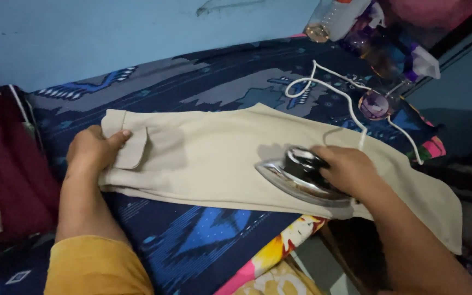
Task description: Ironing a pair of trousers on an ironing board and then folding them.
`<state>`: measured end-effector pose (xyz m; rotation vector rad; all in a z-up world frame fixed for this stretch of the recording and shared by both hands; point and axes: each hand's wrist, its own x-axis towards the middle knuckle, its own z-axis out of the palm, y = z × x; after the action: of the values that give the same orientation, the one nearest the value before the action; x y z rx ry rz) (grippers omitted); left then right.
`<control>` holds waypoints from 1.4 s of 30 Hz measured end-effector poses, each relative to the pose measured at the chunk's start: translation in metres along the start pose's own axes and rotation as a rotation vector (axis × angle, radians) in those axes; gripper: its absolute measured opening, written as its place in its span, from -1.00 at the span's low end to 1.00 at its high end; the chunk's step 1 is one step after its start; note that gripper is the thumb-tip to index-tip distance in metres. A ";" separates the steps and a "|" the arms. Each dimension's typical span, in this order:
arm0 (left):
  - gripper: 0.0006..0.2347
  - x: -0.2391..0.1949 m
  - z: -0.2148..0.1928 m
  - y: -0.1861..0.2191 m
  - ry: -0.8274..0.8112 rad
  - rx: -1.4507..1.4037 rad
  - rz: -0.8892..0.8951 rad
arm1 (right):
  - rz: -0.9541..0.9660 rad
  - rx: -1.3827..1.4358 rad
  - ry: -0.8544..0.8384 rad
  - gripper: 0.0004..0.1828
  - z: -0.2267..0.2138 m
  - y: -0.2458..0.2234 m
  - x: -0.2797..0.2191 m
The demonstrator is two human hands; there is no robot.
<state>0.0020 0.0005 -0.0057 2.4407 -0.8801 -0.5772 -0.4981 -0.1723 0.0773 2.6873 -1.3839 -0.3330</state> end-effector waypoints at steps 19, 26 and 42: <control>-0.44 0.011 0.006 -0.010 0.078 0.031 0.030 | 0.271 0.163 0.136 -0.39 -0.026 -0.006 0.041; -0.49 0.006 0.005 -0.004 0.085 0.025 0.006 | 0.101 0.225 0.062 -0.35 -0.007 -0.007 -0.036; -0.41 0.011 0.004 -0.007 0.041 -0.062 0.056 | -0.542 0.116 0.124 -0.47 -0.036 -0.145 0.044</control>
<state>0.0109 -0.0033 -0.0153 2.3563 -0.8982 -0.5249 -0.3501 -0.1241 0.0783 3.0812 -0.6408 -0.1215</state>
